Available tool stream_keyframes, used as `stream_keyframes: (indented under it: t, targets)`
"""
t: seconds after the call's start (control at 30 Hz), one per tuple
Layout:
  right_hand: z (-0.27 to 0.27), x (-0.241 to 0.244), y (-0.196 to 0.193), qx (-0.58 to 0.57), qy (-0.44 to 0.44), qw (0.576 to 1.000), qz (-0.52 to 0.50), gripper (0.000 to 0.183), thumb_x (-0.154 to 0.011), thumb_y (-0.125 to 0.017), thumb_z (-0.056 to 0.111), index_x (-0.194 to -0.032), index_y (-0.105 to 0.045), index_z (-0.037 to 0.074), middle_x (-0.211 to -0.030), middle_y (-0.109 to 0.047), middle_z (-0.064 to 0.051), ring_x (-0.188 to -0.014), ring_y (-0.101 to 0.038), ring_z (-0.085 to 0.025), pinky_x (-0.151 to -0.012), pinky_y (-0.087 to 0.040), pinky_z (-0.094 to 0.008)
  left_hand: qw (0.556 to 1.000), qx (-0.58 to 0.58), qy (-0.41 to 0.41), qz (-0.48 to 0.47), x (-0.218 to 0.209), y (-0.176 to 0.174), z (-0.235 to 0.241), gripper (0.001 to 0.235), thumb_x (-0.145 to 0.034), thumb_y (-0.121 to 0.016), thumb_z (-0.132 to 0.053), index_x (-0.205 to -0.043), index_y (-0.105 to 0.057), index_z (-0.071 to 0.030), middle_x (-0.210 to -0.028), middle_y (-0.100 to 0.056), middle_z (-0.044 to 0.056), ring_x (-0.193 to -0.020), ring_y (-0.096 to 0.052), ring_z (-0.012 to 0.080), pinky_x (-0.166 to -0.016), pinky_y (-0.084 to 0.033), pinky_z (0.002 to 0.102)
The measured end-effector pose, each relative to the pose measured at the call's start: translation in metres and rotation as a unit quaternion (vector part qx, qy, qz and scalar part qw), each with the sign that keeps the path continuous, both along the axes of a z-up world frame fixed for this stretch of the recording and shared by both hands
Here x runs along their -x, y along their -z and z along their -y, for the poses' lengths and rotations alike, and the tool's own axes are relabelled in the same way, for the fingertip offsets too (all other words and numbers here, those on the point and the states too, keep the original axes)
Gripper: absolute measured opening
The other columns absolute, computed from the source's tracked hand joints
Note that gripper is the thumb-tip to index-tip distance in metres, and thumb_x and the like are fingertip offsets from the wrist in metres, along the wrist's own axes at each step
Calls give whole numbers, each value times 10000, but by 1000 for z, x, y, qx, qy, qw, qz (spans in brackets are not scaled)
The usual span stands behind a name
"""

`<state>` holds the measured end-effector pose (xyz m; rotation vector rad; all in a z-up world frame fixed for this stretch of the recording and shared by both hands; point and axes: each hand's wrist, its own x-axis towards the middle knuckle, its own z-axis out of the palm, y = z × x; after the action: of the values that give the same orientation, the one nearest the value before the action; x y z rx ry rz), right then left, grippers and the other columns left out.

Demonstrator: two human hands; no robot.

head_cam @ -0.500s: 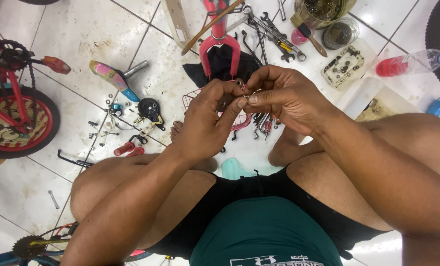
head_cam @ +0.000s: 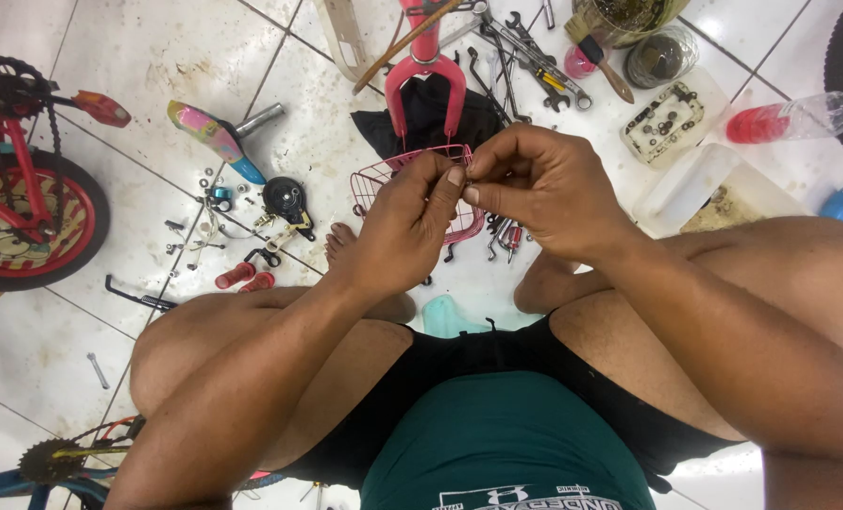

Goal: The person attaches a pink wire basket to the handlebars of a blue and pink bicycle. They position the basket, insert a bolt through the mounting bracket, and tighten it by hand to secure the basket to the bike frame.

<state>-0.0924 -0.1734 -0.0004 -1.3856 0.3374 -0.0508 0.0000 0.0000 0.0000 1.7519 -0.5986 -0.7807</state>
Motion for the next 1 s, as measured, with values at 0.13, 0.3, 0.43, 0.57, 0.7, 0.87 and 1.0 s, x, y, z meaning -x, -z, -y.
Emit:
stream_keyframes:
  t: [0.13,0.3,0.43,0.57,0.7,0.87,1.0]
  targets:
    - [-5,1,0,63,10,997,37,172,-881,-830,-45,-984,-701,3,-922,-726,-114,-909,-742,-183,-861,-643,-351,1000,-29,6,0,-1,8,3,350,-1104,-436,-257,-976,-658,-18,-672,-607,123,-663,-595,232,-601,-516,412]
    - [-5,-1,-1,137,-5,987,86,155,-862,-801,-125,-935,-718,-16,-903,-711,-163,-925,-767,-272,-829,-640,-399,994,-4,-4,-107,-3,14,6,450,-1102,-452,-330,-764,-627,-89,-576,-584,44,-559,-660,171,-574,-557,274]
    - [-2,-2,1,75,6,994,82,173,-851,-760,-160,-945,-702,-28,-900,-688,-171,-884,-756,-282,-845,-661,-437,990,14,-26,-136,-4,32,10,426,-1092,-486,-321,-795,-651,-65,-612,-608,74,-585,-690,196,-590,-584,301]
    - [7,-7,5,-72,68,995,-5,179,-847,-616,-130,-940,-671,12,-884,-650,-106,-846,-704,-214,-853,-669,-367,977,54,-34,-202,-9,17,11,394,-1066,-488,-341,-827,-629,-62,-714,-597,39,-599,-637,151,-600,-550,261]
    - [14,-11,8,-263,132,952,-90,202,-758,-467,-91,-859,-629,-25,-881,-633,-146,-759,-675,-247,-807,-672,-375,980,54,1,-194,-10,13,9,369,-1056,-472,-375,-849,-588,-92,-799,-579,17,-617,-572,121,-583,-444,222]
    - [15,-11,1,-100,85,983,-128,75,-917,-633,69,-969,-685,83,-861,-675,-31,-714,-580,-126,-687,-535,-285,990,39,28,-134,-9,9,8,411,-1066,-420,-396,-841,-579,-92,-715,-567,7,-599,-525,90,-560,-427,228]
    - [1,-5,-16,159,-40,980,-114,249,-928,-812,200,-1170,-775,152,-646,-525,59,-554,-399,-41,-499,-347,-211,993,31,40,-107,-9,7,8,378,-1078,-407,-376,-957,-627,-94,-729,-531,-12,-626,-530,99,-556,-437,242]
